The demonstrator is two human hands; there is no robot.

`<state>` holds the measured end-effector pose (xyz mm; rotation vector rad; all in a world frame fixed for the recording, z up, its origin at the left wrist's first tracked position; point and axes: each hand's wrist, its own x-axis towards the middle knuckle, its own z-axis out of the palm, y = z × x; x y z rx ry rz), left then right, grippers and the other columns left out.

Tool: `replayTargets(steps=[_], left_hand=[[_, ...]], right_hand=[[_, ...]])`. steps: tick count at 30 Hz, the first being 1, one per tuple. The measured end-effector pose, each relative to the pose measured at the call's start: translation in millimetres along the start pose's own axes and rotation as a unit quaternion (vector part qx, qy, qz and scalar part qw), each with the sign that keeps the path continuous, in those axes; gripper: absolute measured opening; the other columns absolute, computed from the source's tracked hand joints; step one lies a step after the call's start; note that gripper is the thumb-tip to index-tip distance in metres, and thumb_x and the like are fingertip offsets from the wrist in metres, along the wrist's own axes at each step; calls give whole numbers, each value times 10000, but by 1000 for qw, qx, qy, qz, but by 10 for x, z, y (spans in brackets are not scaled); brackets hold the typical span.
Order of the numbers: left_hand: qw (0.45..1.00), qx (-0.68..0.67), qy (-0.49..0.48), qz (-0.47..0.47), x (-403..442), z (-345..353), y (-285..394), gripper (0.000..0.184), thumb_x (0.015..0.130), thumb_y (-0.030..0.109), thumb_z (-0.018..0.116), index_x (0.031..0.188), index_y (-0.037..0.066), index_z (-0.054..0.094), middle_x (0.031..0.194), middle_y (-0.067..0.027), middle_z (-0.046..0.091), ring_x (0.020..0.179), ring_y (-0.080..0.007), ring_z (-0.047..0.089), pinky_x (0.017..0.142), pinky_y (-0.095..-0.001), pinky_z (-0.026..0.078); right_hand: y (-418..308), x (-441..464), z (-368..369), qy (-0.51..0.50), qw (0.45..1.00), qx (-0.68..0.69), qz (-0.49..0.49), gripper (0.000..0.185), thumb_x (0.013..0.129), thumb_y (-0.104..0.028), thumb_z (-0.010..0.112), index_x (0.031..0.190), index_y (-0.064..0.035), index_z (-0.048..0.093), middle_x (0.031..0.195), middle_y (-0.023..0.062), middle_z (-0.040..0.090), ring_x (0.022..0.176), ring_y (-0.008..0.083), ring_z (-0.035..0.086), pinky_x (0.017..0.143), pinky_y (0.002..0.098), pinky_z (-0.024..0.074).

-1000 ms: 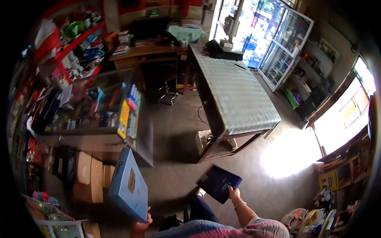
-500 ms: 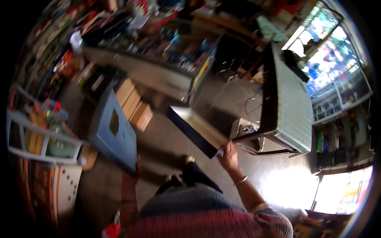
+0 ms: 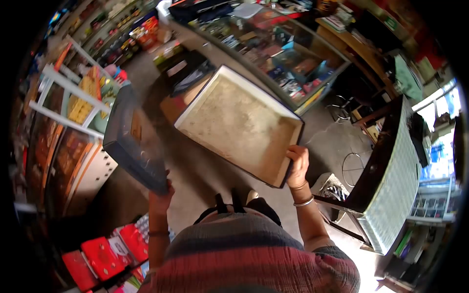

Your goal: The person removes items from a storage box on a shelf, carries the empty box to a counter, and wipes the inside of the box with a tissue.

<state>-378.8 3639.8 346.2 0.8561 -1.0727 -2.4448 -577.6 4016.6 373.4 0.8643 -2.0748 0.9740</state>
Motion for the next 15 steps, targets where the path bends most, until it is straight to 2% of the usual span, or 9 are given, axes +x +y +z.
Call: replayTargets(steps=[3,6,7,9,11,14,15], left_hand=[[998,11,47,-45,225,240,-43,277,882,191,487,1104,27,518,848,-102,601,668,-174,590,515,-256,475],[992,119,48,1,583,481,-245,209,884,203,476,984,28,532,743,-80,589,621,-180,598,478,-265,475],[988,140,65,-19,712,677,-283,160,887,196,466,912,46,519,763,-88,588,601,-190,602,473,-294,483],[993,78,93,6,1064,1062,-460,153,881,191,476,916,50,521,764,-86,586,587,-198,601,458,-298,482],[993,107,37,15,1244,1593,-496,148,880,193,486,931,58,523,773,-79,586,645,-193,604,477,-306,492],[993,103,23,43,1816,2118,-726,160,869,205,510,936,61,535,778,-78,589,739,-204,610,491,-315,486],[987,145,-1,69,1938,2232,-790,165,866,206,517,941,62,544,784,-77,589,761,-206,608,496,-320,484]], right_hand=[[275,-96,-156,-1,998,-65,24,331,550,31,599,862,-49,521,907,115,558,767,288,540,650,368,455],[631,-125,-492,15,991,-125,45,347,537,23,615,863,-56,525,909,107,561,771,285,543,648,368,456],[727,-107,-607,27,988,-139,59,357,529,20,620,864,-65,528,907,100,560,768,285,543,649,370,455],[947,-58,-791,48,980,-177,73,354,528,12,624,859,-68,528,898,96,554,780,289,540,656,378,454],[1220,-72,-916,38,971,-215,94,353,530,13,628,861,-66,531,913,100,544,823,299,530,701,394,448],[1434,125,-997,11,962,-249,111,350,536,11,623,865,-70,535,928,103,538,846,304,520,736,404,437],[1508,179,-977,3,959,-261,111,330,552,-9,617,867,-75,542,926,107,535,841,301,514,742,405,428]])
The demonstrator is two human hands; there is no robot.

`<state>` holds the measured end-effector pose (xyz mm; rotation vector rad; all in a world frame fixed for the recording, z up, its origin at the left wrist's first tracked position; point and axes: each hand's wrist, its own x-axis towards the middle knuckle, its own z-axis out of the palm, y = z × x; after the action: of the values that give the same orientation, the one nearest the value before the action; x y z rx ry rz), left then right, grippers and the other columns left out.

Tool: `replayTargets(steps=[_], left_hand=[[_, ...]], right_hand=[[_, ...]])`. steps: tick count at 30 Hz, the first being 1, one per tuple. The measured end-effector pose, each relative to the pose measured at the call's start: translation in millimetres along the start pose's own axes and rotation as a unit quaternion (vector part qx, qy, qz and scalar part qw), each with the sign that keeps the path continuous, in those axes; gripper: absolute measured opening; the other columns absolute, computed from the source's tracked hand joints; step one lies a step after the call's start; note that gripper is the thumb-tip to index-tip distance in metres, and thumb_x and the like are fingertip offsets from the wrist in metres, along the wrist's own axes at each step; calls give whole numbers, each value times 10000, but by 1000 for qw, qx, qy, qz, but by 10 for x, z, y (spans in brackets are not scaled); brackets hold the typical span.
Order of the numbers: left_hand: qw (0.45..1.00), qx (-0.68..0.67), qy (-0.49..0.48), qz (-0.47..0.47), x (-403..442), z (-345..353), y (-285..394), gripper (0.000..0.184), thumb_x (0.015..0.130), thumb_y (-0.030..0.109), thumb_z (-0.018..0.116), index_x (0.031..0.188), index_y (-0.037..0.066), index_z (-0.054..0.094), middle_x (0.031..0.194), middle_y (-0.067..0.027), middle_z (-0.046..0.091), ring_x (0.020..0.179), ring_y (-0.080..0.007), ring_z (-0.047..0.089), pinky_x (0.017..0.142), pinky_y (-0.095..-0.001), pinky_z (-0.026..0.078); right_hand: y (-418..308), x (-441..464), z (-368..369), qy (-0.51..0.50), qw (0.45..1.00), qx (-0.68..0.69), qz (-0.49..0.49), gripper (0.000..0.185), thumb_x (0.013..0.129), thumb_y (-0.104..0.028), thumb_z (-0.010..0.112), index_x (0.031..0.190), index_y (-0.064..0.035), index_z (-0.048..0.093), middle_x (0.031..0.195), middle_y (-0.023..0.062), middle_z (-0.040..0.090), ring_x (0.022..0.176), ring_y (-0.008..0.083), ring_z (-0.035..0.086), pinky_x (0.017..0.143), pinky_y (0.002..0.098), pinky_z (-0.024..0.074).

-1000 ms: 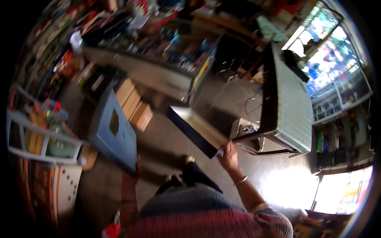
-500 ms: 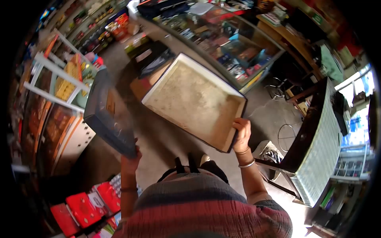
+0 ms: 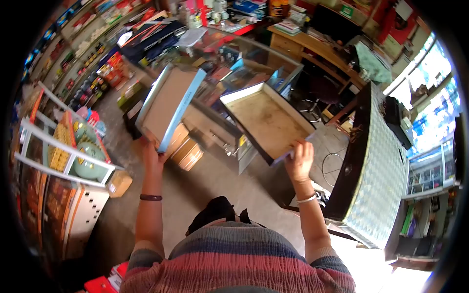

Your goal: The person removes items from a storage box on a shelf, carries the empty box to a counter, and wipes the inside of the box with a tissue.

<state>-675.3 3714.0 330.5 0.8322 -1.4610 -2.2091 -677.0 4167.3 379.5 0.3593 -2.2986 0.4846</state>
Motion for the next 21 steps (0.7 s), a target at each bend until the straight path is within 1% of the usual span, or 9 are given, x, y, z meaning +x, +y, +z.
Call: replayTargets(steps=[5,11,13,15,16,17,18,19,21], left_hand=[[987,92,-94,90,746,672,-41,163,814,211,595,853,54,600,737,-29,522,642,-144,526,515,-278,461],[996,39,-74,5,1364,1351,-52,258,826,262,607,956,50,538,796,-28,481,710,-124,493,621,-254,474],[843,337,-160,388,1490,1380,-198,292,857,248,591,1014,10,527,796,-45,465,674,-143,451,640,-254,462],[888,316,-152,299,2043,1302,-339,306,898,251,540,1011,-34,540,741,-49,439,669,-162,433,668,-252,443],[960,243,-71,119,1991,1526,-188,422,892,336,535,1030,-62,555,760,-76,472,710,-194,466,713,-291,437],[958,279,-20,64,1871,1728,-73,548,864,436,542,1026,-87,561,864,-134,554,772,-243,510,773,-359,430],[927,342,-13,153,2481,1408,-340,610,828,496,559,1008,-86,575,971,-197,593,828,-301,530,807,-406,420],[913,378,18,155,2313,1493,-256,542,814,475,591,1020,-25,598,933,-125,582,793,-235,540,732,-370,470],[777,599,123,151,2455,1430,-139,580,801,520,577,1000,-24,611,980,-202,603,885,-307,574,763,-408,469]], right_hand=[[153,337,464,-37,996,-87,5,155,686,-99,567,839,-120,556,851,70,518,805,243,512,712,374,416],[-95,691,1027,-160,987,11,-18,167,728,-133,553,875,-57,574,883,110,485,793,240,530,649,341,459],[-186,805,1214,-249,967,21,-56,268,707,-107,566,968,-46,563,874,93,484,795,250,550,681,348,484],[-187,785,1613,-278,951,102,-88,317,704,-118,576,1010,-40,551,962,113,516,799,264,568,670,332,502],[-57,958,1511,-231,960,129,-96,333,701,-115,583,1022,-34,547,951,123,524,793,277,576,668,352,500],[49,1115,1393,-184,965,157,-102,348,699,-112,590,1033,-27,542,940,132,531,787,289,584,665,372,499],[234,1286,1284,-134,968,184,-107,365,696,-110,597,1044,-20,538,930,141,539,780,301,592,662,391,498],[593,1430,1288,-122,971,191,-76,394,688,-101,602,1068,-25,533,930,139,554,786,295,592,667,384,500],[1499,1856,920,-143,977,154,26,420,684,-92,603,1098,-48,538,930,112,582,825,279,585,700,372,500]])
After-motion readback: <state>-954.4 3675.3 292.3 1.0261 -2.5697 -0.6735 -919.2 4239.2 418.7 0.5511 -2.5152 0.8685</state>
